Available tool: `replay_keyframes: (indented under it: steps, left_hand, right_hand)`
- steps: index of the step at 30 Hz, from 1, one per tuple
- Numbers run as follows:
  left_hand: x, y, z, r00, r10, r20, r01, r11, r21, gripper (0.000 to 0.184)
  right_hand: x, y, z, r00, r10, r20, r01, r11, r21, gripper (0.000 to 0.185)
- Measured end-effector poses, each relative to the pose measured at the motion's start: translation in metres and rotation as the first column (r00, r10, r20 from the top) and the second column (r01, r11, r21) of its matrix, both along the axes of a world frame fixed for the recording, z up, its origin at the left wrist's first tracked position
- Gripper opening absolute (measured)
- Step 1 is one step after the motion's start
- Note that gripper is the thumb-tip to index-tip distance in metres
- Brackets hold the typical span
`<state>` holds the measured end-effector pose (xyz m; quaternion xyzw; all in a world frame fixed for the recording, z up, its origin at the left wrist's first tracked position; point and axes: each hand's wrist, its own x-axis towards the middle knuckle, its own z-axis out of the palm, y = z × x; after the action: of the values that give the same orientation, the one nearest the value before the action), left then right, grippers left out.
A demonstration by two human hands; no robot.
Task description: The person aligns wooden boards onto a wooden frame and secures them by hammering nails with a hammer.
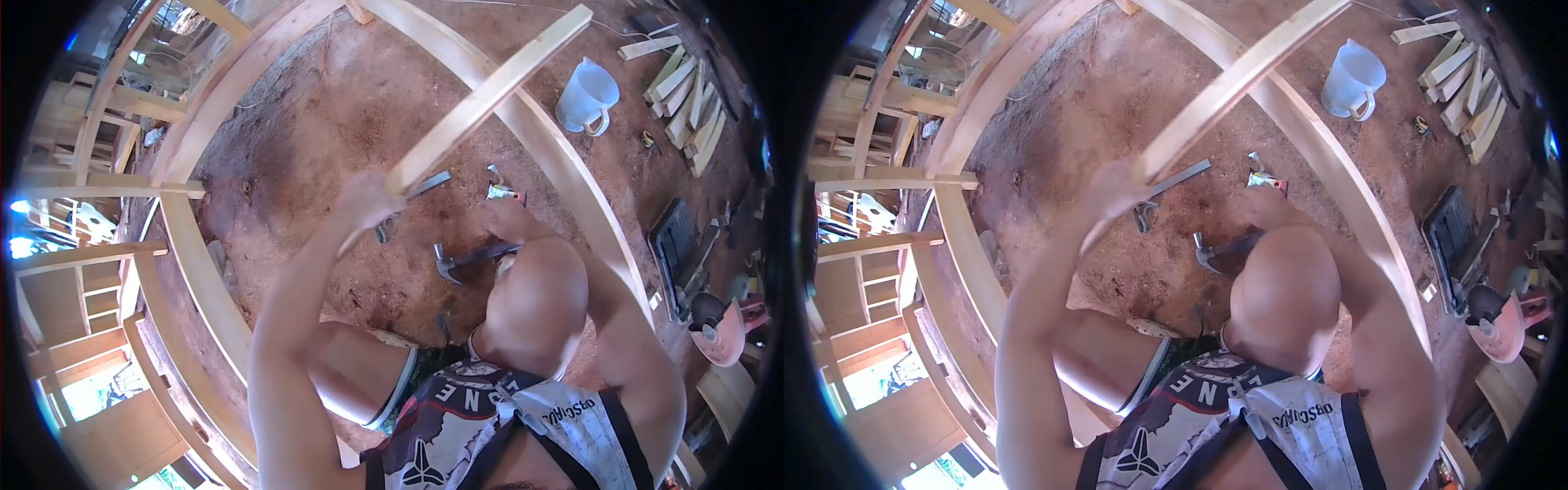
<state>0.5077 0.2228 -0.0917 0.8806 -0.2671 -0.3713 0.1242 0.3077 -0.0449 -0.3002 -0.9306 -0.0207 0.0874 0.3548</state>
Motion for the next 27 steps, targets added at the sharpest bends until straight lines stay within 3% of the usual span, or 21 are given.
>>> replay_keyframes:
  steps: [1, 3, 7, 9, 13, 15, 19, 21, 24, 27]
  left_hand:
    - [0.002, 0.009, 0.026, 0.972, -0.079, 0.22, 0.066, 0.996, 0.064, 0.052]
    - [0.002, 0.044, 0.03, 0.921, -0.047, 0.387, 0.002, 0.993, 0.117, 0.056]
    - [-0.016, 0.102, 0.078, 0.874, 0.096, 0.476, -0.251, 0.929, 0.273, 0.051]
    - [-0.025, 0.133, 0.09, 0.794, 0.024, 0.608, -0.276, 0.905, 0.325, 0.045]
    - [-0.051, 0.182, 0.088, 0.778, 0.132, 0.614, -0.387, 0.871, 0.303, 0.043]
    - [-0.065, 0.19, 0.079, 0.742, 0.161, 0.651, -0.425, 0.864, 0.27, 0.042]
    - [-0.064, 0.203, 0.062, 0.774, 0.217, 0.594, -0.388, 0.905, 0.175, 0.038]
    - [-0.061, 0.202, 0.058, 0.762, 0.215, 0.61, -0.394, 0.903, 0.173, 0.038]
    - [-0.051, 0.193, 0.057, 0.751, 0.188, 0.632, -0.373, 0.912, 0.172, 0.04]
    - [-0.049, 0.183, 0.056, 0.761, 0.198, 0.618, -0.365, 0.918, 0.155, 0.042]
  right_hand:
    - [0.017, 0.002, 0.004, 1.0, 0.001, 0.008, -0.001, 1.0, 0.013, 0.053]
    - [0.053, 0.014, 0.011, 0.992, 0.107, 0.063, -0.093, 0.976, -0.196, 0.057]
    - [0.107, 0.052, 0.005, 0.989, 0.145, 0.043, -0.136, 0.978, -0.157, 0.062]
    - [0.121, 0.074, -0.009, 0.971, 0.234, 0.047, -0.217, 0.948, -0.235, 0.068]
    - [0.132, 0.1, -0.033, 0.968, 0.245, 0.054, -0.228, 0.948, -0.223, 0.071]
    - [0.126, 0.098, -0.039, 0.949, 0.256, 0.185, -0.214, 0.952, -0.219, 0.062]
    - [0.126, 0.099, -0.042, 0.955, 0.24, 0.176, -0.201, 0.956, -0.211, 0.054]
    - [0.134, 0.102, -0.042, 0.971, 0.192, 0.144, -0.157, 0.963, -0.22, 0.035]
    - [0.145, 0.11, -0.047, 0.98, 0.179, 0.082, -0.146, 0.942, -0.304, 0.023]
    - [0.139, 0.117, -0.046, 0.989, 0.126, -0.076, -0.145, 0.934, -0.327, 0.023]
